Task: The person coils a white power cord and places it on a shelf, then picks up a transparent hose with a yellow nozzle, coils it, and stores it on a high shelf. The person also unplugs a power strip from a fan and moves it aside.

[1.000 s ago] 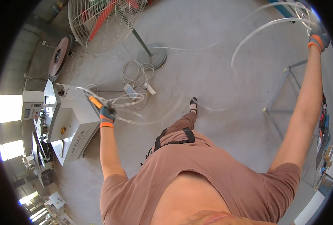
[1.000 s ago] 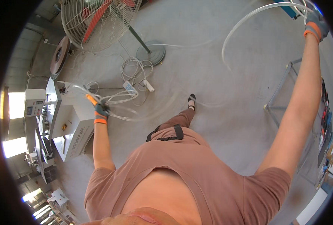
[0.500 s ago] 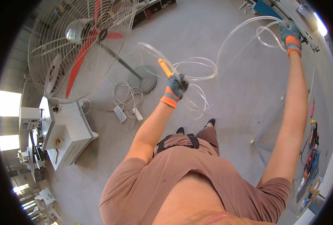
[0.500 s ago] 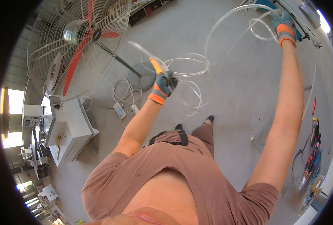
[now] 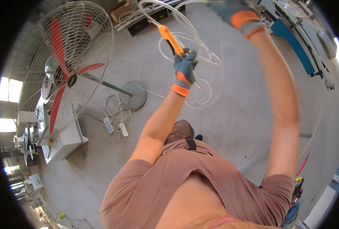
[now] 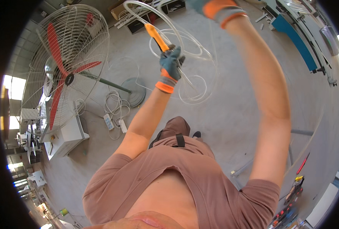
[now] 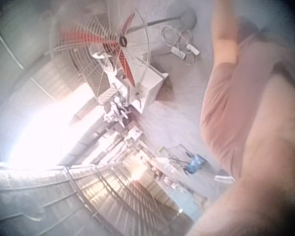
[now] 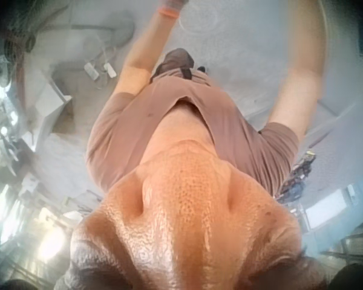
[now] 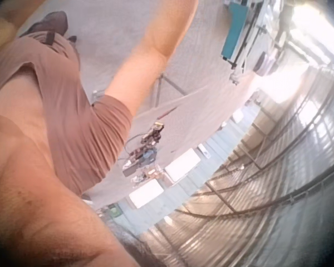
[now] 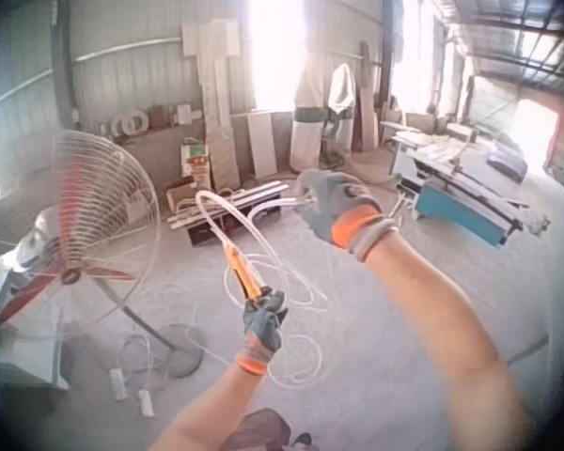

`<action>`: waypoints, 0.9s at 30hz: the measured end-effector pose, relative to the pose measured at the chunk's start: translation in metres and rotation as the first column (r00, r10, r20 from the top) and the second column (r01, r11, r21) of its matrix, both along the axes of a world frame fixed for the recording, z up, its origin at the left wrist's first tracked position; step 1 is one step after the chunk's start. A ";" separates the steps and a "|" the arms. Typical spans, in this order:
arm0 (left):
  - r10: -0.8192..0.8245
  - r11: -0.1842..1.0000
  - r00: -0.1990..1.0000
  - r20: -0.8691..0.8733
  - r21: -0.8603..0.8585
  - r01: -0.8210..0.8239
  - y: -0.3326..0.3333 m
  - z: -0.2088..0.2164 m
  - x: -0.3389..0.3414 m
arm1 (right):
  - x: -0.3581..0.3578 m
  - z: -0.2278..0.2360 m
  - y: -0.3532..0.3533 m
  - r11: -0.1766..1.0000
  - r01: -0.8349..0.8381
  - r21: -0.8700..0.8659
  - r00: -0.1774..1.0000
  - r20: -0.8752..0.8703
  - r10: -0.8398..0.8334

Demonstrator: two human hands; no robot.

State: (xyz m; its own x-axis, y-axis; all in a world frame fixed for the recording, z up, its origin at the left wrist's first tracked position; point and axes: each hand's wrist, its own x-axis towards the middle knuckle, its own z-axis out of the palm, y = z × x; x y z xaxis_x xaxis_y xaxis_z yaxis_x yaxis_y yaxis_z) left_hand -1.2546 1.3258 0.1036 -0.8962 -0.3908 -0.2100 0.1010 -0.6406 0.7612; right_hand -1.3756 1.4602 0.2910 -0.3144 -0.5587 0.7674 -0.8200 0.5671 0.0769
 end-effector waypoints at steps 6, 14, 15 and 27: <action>-0.051 0.993 0.948 -0.315 0.087 0.083 -0.038 0.036 -0.133 | -0.105 -0.016 -0.096 0.995 -0.100 -0.021 0.748 0.658 0.089; -0.221 0.975 0.860 -0.460 -0.126 0.183 -0.122 0.054 -0.284 | -0.244 -0.055 -0.195 0.853 -0.144 -0.501 0.269 0.810 0.521; -0.248 0.968 0.852 -0.461 -0.155 0.198 -0.135 0.057 -0.301 | -0.271 -0.052 -0.205 0.900 -0.247 -0.359 0.568 0.698 0.435; 0.217 0.792 0.892 -0.396 -0.463 -0.398 -0.275 0.093 -0.560 | -0.523 -0.013 -0.286 0.728 -0.556 -0.401 0.719 0.208 0.663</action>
